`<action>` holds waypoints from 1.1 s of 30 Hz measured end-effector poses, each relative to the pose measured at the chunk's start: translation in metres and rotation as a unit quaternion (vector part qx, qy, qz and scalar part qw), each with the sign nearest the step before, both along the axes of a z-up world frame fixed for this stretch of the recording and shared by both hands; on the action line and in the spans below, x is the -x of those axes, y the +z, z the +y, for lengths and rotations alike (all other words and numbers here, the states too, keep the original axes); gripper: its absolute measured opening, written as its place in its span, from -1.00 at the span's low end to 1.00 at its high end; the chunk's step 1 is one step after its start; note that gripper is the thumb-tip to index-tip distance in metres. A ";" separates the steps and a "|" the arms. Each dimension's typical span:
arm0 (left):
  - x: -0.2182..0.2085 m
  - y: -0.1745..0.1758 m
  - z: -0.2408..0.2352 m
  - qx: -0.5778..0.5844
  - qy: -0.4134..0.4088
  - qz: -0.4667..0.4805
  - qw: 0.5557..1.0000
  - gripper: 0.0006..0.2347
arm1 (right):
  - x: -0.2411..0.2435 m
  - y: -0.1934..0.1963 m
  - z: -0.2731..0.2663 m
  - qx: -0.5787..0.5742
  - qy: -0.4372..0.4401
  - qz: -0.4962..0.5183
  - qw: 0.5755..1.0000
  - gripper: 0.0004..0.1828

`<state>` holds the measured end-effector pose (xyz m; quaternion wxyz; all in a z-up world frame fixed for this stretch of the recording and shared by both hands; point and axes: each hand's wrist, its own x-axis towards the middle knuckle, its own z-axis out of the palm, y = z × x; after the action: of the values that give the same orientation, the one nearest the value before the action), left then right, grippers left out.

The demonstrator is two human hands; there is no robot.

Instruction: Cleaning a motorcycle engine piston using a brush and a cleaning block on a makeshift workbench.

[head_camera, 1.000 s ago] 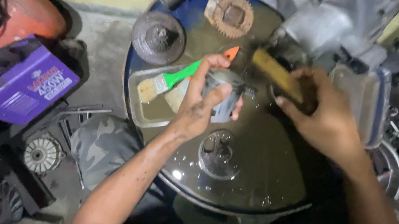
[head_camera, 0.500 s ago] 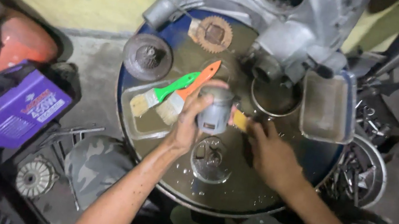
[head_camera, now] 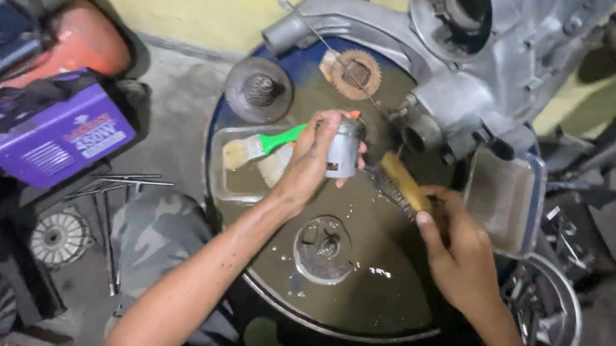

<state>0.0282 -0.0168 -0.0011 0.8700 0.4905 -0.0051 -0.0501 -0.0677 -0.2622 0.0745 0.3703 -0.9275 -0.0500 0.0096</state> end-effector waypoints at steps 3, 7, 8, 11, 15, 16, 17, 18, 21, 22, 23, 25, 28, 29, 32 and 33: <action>0.008 0.002 -0.005 0.040 0.008 0.031 0.999 -0.52 | -0.009 0.019 0.024 -0.061 0.027 -0.015 0.998 -0.51; 0.020 -0.030 0.002 0.024 0.032 0.082 0.996 -0.31 | -0.025 -0.009 0.032 -0.011 0.117 -0.092 0.989 -0.60; 0.024 -0.026 -0.001 0.049 0.029 0.089 0.994 -0.33 | -0.031 -0.014 0.031 -0.019 0.113 -0.106 0.988 -0.66; 0.021 -0.036 -0.007 0.078 0.038 0.118 0.989 -0.38 | -0.030 -0.026 0.035 -0.011 0.100 -0.138 0.985 -0.69; 0.001 -0.038 -0.007 0.045 0.054 0.097 0.993 -0.51 | -0.023 -0.035 0.041 -0.106 0.044 -0.122 0.986 -0.67; 0.004 -0.020 -0.009 0.045 0.043 0.098 0.993 -0.51 | -0.028 -0.041 0.037 -0.104 0.033 -0.123 0.986 -0.67; 0.006 -0.003 -0.011 0.020 0.051 0.073 0.996 -0.51 | -0.033 -0.048 0.032 -0.136 0.015 -0.143 0.980 -0.71; 0.015 0.013 -0.011 -0.002 0.068 0.053 0.996 -0.51 | -0.035 -0.054 0.028 -0.168 0.005 -0.157 0.973 -0.71; 0.015 0.001 -0.019 -0.060 0.077 -0.118 0.988 -0.45 | -0.017 -0.029 0.064 -0.116 0.059 -0.207 0.970 -0.77; 0.010 0.002 -0.016 -0.060 0.073 -0.118 0.988 -0.45 | -0.017 -0.032 0.058 -0.115 0.055 -0.208 0.970 -0.77; 0.006 0.003 -0.014 -0.088 0.064 -0.104 0.989 -0.50 | -0.017 -0.035 0.051 -0.089 0.046 -0.225 0.969 -0.74; -0.001 0.003 -0.020 -0.111 0.051 -0.092 0.988 -0.56 | -0.022 -0.037 0.036 -0.057 0.034 -0.243 0.968 -0.71; 0.008 -0.008 -0.025 -0.053 0.013 0.026 0.998 -0.58 | -0.027 -0.039 0.034 -0.090 0.008 -0.241 0.966 -0.67; 0.009 -0.016 -0.024 -0.001 0.009 0.017 1.000 -0.58 | -0.023 -0.042 0.040 -0.091 0.028 -0.235 0.967 -0.70; 0.000 -0.046 -0.028 0.028 0.012 -0.001 1.000 -0.59 | -0.026 -0.046 0.035 -0.085 0.032 -0.221 0.971 -0.69; -0.002 -0.058 -0.027 0.006 0.023 -0.003 1.000 -0.60 | -0.026 -0.046 0.032 -0.079 0.022 -0.204 0.976 -0.66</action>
<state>0.0302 -0.0437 -0.0589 0.8739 0.4853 0.0029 -0.0285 -0.0418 -0.2302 0.0281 0.4242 -0.8764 -0.1455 -0.1755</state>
